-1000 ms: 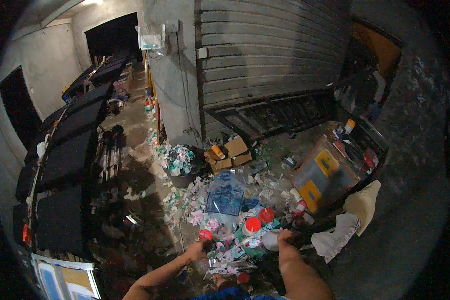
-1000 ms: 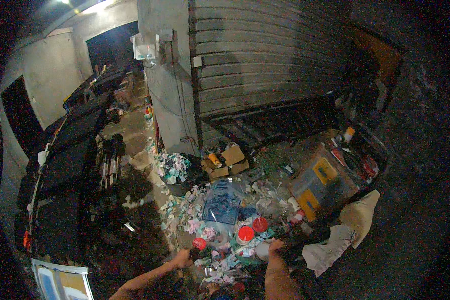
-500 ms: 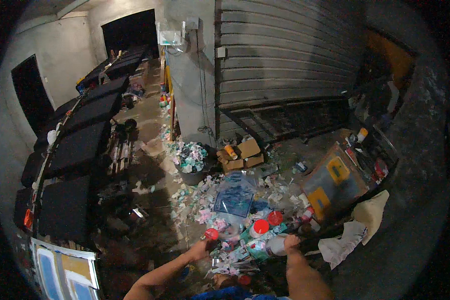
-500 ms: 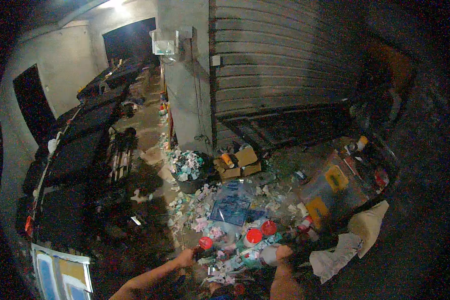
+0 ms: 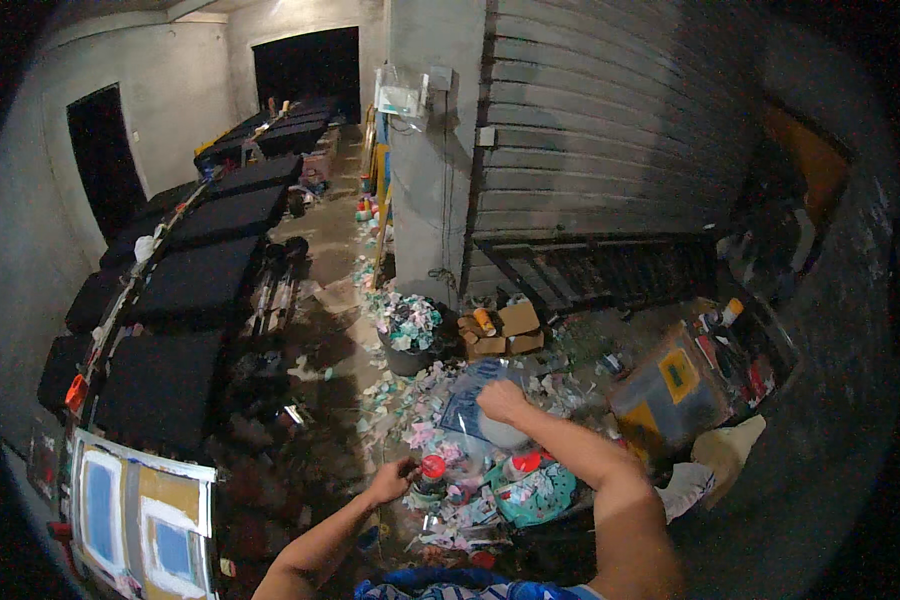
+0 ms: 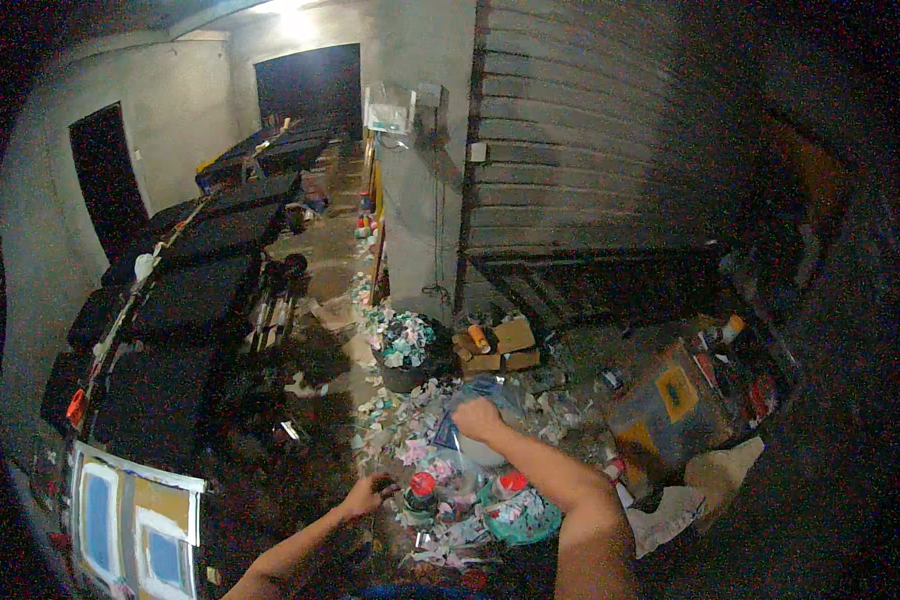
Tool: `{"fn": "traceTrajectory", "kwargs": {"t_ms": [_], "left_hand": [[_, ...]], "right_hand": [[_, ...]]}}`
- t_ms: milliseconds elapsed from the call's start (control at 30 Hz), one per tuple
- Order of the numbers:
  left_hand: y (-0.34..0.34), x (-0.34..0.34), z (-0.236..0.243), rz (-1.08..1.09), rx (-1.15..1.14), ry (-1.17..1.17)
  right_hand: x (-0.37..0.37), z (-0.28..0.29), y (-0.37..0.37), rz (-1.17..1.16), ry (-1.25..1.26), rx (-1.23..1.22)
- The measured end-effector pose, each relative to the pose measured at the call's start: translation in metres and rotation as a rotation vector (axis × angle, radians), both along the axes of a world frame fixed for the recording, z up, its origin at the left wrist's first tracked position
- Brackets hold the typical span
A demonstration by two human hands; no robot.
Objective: The person places a black t-shirt on a printing platen and smooths it flat. They then move a dual screen printing frame into position, open a white container with a red lid, and pour a small amount of white liquid onto the screen mesh before closing the container.
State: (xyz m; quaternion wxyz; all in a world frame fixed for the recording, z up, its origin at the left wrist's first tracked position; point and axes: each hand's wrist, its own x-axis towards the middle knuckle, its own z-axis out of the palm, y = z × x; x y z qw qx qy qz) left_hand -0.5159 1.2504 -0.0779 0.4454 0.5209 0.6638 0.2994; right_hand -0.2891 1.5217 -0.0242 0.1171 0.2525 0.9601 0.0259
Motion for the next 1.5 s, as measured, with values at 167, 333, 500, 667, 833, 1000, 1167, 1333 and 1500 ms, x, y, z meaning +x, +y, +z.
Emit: {"fn": "traceTrajectory", "kwargs": {"t_ms": [167,333,500,667,833,1000,1167,1333,1500], "left_hand": [[-0.037,-0.015,0.013,0.065,-0.077,0.017],[-0.083,-0.046,0.038,0.141,-0.02,0.012],[-0.129,-0.082,0.063,0.369,-0.13,-0.056],[-0.169,-0.119,0.063,0.473,0.053,-0.143],[-0.181,-0.131,0.07,0.658,0.091,-0.37],[-0.178,-0.136,0.101,0.67,0.212,-0.371],[-0.176,-0.126,0.139,0.769,0.403,-0.827],[-0.159,-0.121,0.165,0.803,0.552,-1.114],[-0.138,-0.115,0.146,1.297,0.604,-0.751]], "right_hand": [[-0.021,0.106,0.004,0.012,0.617,0.431],[-0.044,0.093,-0.01,-0.935,1.781,-0.39],[-0.151,0.035,-0.025,-0.593,2.12,-1.052],[-0.204,0.065,-0.101,-0.434,2.176,-1.36],[-0.219,0.078,-0.148,-0.885,2.225,-1.991],[-0.204,0.053,-0.141,-0.7,1.825,-1.428],[-0.207,0.048,-0.164,-0.751,2.045,-1.711],[-0.189,0.025,-0.167,-0.638,1.947,-1.342],[-0.125,0.058,-0.145,-0.713,1.594,-0.62]]}}
